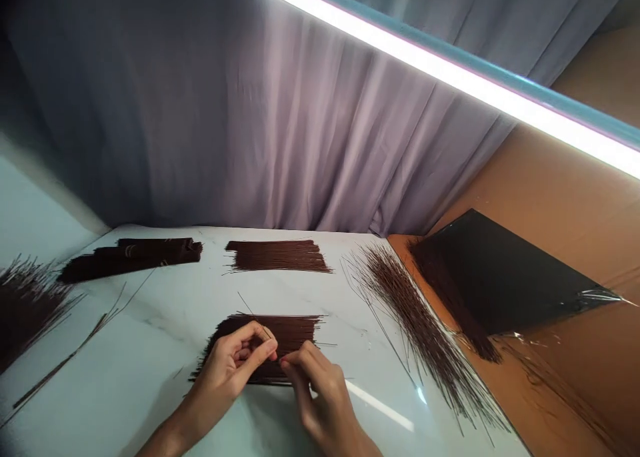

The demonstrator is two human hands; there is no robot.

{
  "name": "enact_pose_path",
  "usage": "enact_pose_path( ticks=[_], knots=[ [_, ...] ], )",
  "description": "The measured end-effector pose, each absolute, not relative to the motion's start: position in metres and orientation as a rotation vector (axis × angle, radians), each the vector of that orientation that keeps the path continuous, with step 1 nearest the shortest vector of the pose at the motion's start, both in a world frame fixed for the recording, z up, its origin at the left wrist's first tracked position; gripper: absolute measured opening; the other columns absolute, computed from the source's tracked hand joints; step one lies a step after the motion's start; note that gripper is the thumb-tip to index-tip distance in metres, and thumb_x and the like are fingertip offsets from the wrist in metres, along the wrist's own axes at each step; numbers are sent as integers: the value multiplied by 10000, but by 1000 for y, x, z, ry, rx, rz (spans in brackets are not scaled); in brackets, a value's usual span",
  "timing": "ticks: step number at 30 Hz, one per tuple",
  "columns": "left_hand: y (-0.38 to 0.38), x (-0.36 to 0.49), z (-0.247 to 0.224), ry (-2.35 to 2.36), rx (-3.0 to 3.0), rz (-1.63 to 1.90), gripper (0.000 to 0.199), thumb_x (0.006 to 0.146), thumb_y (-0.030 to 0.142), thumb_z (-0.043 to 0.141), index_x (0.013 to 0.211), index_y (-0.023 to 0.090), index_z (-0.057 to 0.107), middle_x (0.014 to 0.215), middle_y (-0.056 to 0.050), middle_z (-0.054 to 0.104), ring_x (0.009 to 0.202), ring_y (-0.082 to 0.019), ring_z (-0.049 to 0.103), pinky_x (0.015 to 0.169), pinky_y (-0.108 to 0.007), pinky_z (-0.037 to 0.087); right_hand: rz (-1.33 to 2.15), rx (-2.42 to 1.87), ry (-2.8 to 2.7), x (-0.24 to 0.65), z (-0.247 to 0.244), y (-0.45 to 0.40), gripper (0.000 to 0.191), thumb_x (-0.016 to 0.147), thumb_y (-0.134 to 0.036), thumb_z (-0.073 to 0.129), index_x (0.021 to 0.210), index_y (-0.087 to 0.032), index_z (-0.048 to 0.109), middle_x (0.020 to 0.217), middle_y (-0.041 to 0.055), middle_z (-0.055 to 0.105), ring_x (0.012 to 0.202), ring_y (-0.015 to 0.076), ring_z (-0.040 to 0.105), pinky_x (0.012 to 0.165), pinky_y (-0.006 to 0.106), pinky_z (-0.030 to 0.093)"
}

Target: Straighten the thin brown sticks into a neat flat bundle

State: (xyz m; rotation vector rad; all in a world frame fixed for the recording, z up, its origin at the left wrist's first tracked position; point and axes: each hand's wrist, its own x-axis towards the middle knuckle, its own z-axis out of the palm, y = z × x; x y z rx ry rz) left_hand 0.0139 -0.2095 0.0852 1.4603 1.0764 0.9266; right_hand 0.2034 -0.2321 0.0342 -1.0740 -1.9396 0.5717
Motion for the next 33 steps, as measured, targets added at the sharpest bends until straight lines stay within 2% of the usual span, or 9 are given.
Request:
enact_pose_path(
  ticks=[3, 6, 9, 13, 16, 20, 23, 27, 33],
  knots=[
    [-220, 14, 90, 1046, 1449, 858, 323, 996, 449, 540, 813, 193, 615, 837, -20, 630, 759, -164, 569, 686, -244, 439, 902, -1013, -1911, 216, 43, -212, 261, 1044, -333, 528, 903, -195, 699, 806, 32, 682, 715, 147, 615, 626, 240, 466],
    [-222, 14, 86, 1014, 1482, 775, 322, 987, 448, 554, 804, 192, 624, 838, -22, 637, 727, -155, 548, 640, -233, 417, 934, -943, -2079, 233, 80, -183, 245, 1020, -346, 589, 870, -194, 708, 833, 26, 712, 787, 153, 637, 710, 249, 494],
    [-216, 17, 75, 1056, 1513, 770, 318, 989, 437, 550, 802, 191, 621, 819, -22, 641, 702, -153, 545, 615, -233, 412, 489, -904, -2393, 236, 105, -175, 234, 1047, -255, 526, 914, -198, 710, 818, 35, 716, 796, 165, 632, 717, 260, 489],
    [-207, 16, 65, 1141, 1497, 912, 329, 997, 446, 537, 804, 190, 613, 796, -16, 633, 725, -163, 576, 670, -247, 450, -124, -878, -2239, 215, 75, -207, 278, 1041, -132, 420, 1018, -185, 691, 795, 57, 703, 729, 167, 646, 656, 256, 473],
    [-205, 12, 68, 1162, 1431, 959, 318, 999, 435, 541, 807, 192, 614, 820, -18, 644, 786, -174, 611, 726, -252, 469, 267, -1084, -2006, 203, 35, -225, 202, 1036, -188, 480, 945, -196, 661, 736, 13, 649, 612, 123, 595, 569, 215, 446],
    [-204, 7, 75, 1083, 1371, 861, 298, 975, 436, 585, 829, 184, 645, 834, -28, 672, 833, -188, 633, 782, -272, 472, 793, -1266, -1861, 210, 19, -217, 308, 1039, -389, 497, 869, -202, 673, 771, 22, 676, 670, 146, 609, 601, 235, 457],
    [-201, 4, 77, 1018, 1306, 779, 289, 946, 445, 631, 847, 176, 665, 822, -31, 683, 789, -175, 603, 742, -268, 445, 930, -1301, -1820, 218, 28, -207, 367, 1021, -477, 508, 880, -202, 706, 806, 32, 697, 729, 167, 623, 647, 257, 457],
    [-199, 3, 78, 992, 1230, 756, 365, 975, 491, 573, 896, 154, 687, 782, -30, 668, 619, -117, 430, 591, -251, 328, 1081, -1299, -1752, 220, 39, -210, 382, 1011, -503, 517, 886, -198, 711, 782, 23, 679, 711, 161, 601, 634, 255, 439],
    [-200, 4, 80, 1006, 1217, 756, 402, 985, 512, 551, 902, 142, 684, 774, -29, 645, 614, -111, 376, 593, -262, 298, 1115, -1282, -1742, 223, 44, -214, 340, 1008, -481, 542, 891, -206, 704, 814, 12, 676, 739, 156, 578, 665, 257, 429]
  ],
)
